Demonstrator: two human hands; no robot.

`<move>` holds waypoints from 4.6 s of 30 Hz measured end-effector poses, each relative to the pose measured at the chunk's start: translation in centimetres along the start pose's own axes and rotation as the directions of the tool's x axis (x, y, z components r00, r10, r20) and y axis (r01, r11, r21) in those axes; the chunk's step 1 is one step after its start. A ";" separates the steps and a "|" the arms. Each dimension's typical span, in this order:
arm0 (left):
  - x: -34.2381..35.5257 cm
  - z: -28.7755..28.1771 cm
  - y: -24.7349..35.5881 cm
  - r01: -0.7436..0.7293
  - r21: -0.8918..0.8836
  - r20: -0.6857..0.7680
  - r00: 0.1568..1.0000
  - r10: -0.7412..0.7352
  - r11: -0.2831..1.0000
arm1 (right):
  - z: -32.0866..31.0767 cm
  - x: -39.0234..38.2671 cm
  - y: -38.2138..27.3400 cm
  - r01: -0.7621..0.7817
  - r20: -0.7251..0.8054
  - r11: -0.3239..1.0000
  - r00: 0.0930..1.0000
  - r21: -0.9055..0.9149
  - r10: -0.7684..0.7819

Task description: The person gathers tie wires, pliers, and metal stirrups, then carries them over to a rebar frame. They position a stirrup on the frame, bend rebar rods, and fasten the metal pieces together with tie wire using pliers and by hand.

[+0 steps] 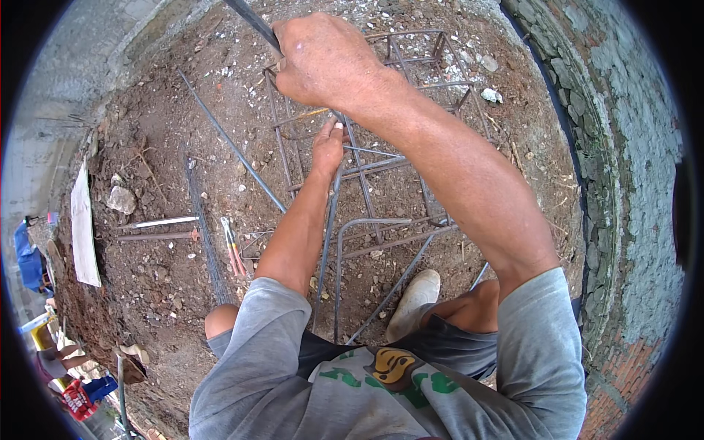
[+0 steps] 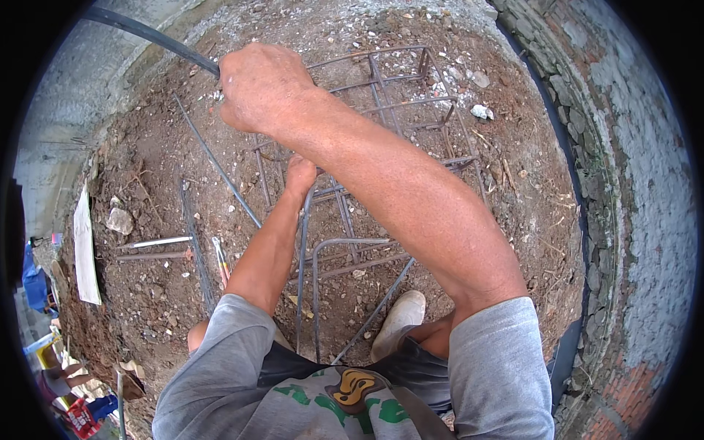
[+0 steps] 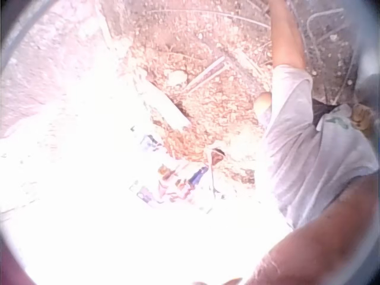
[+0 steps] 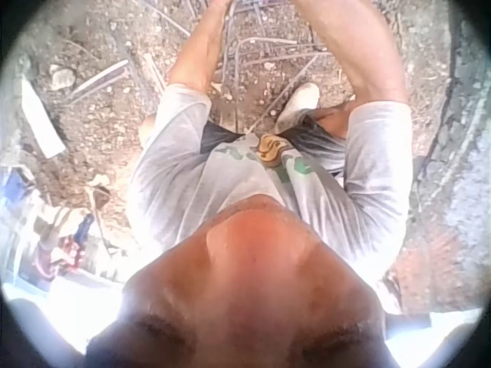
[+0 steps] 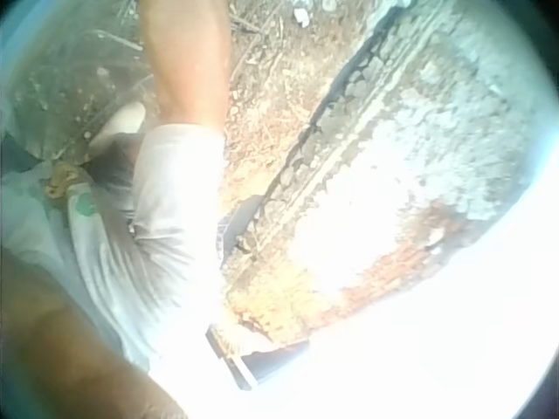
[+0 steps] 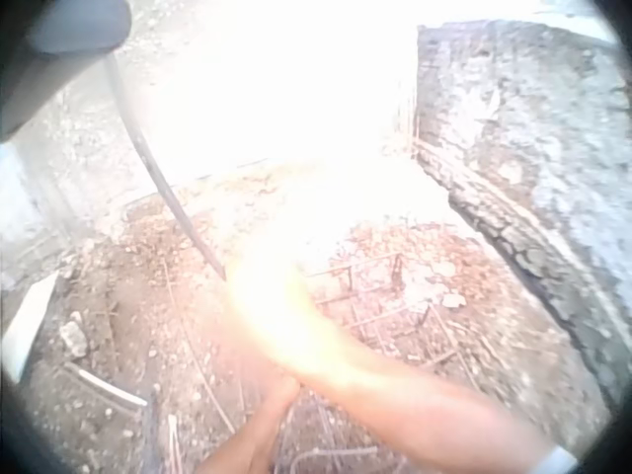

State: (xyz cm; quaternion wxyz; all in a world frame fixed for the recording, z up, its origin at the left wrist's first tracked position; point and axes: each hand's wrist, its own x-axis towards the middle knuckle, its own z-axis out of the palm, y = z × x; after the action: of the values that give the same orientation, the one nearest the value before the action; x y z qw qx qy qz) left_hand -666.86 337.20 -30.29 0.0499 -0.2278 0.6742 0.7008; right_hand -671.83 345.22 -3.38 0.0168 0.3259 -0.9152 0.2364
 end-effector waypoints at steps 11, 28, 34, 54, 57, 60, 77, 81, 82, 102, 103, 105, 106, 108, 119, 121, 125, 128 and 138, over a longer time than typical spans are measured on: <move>-0.8 0.9 1.4 -0.008 0.031 -0.007 1.000 0.008 0.999 | -0.6 0.6 1.4 -0.052 -0.051 0.998 0.997 0.040 0.054; -0.3 -0.2 0.6 -0.068 0.111 0.027 0.998 0.065 0.992 | -1.1 4.3 2.9 -0.101 0.120 0.994 0.988 0.030 0.097; 0.0 -0.5 0.3 -0.046 0.086 0.029 0.999 0.044 0.995 | -0.8 4.0 1.9 -0.046 0.073 0.998 0.996 0.040 0.043; -1.9 0.4 3.3 0.115 0.044 0.105 0.987 -0.119 0.992 | -0.9 3.1 4.1 0.088 0.111 0.991 0.989 0.105 -0.100; -2.0 2.3 3.4 0.142 0.011 0.117 0.983 -0.143 0.990 | -1.2 2.6 4.8 0.088 0.131 0.989 0.986 0.121 -0.103; -0.6 -0.1 0.3 0.067 0.007 0.090 0.994 -0.067 0.998 | -0.5 3.4 3.5 -0.023 0.233 0.982 0.972 0.190 -0.022; -0.8 -2.0 -0.6 0.430 -0.678 0.526 0.850 -0.015 0.597 | -3.0 2.1 3.7 -0.224 0.266 0.939 0.952 0.262 0.153; -0.6 -0.4 1.0 -0.160 0.327 0.086 0.987 0.139 0.931 | -2.8 1.9 5.0 -0.097 0.162 0.981 0.984 0.169 0.070; -0.8 -0.4 1.2 -0.062 0.178 0.076 0.996 0.049 0.982 | -2.7 2.1 5.1 -0.077 0.164 0.984 0.985 0.161 0.050; -0.9 -0.8 1.1 -0.075 0.206 0.064 0.996 0.063 0.976 | -2.0 3.9 3.3 0.119 0.228 0.990 0.964 0.081 -0.134; -0.6 -1.0 0.8 -0.075 0.204 0.056 0.996 0.065 0.976 | -2.1 3.8 3.3 0.118 0.230 0.990 0.964 0.079 -0.133; -0.3 -0.7 0.6 -0.125 0.219 0.075 0.991 0.111 0.968 | -2.1 3.8 3.5 0.109 0.234 0.991 0.964 0.077 -0.125; -0.2 -0.5 0.4 -0.123 0.219 0.074 0.991 0.109 0.968 | -2.0 3.9 3.6 0.100 0.242 0.992 0.963 0.073 -0.115; -0.7 0.3 0.8 -0.044 0.030 0.089 0.995 0.041 0.999 | -1.9 3.9 3.8 0.085 0.256 0.994 0.961 0.068 -0.100; -0.9 0.0 2.8 -0.105 0.696 -0.083 0.971 0.225 0.711 | -1.6 3.0 5.4 0.099 0.148 0.993 0.983 0.061 -0.107; 0.3 -1.1 3.1 -0.128 0.767 -0.045 0.967 0.252 0.629 | -1.6 2.7 5.5 0.072 0.124 0.994 0.989 0.080 -0.081; 2.0 -1.4 2.1 -0.162 0.649 -0.032 0.970 0.240 0.743 | -2.2 3.0 6.2 -0.041 0.238 0.978 0.971 0.206 -0.009; 0.9 -1.1 2.5 -0.067 0.347 -0.061 0.994 0.093 0.935 | -2.1 2.4 5.9 -0.018 0.195 0.997 0.981 0.079 0.003; 0.7 -3.4 1.8 0.082 0.095 -0.087 0.993 -0.074 0.992 | -2.0 2.9 4.5 -0.023 0.209 0.999 0.978 0.044 0.013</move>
State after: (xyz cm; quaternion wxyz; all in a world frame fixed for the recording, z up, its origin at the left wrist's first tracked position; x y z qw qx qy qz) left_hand -667.30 333.62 -28.80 0.0604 -0.2804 0.6999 0.6541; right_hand -677.07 347.43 -3.01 -0.0888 0.3409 -0.9092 0.2221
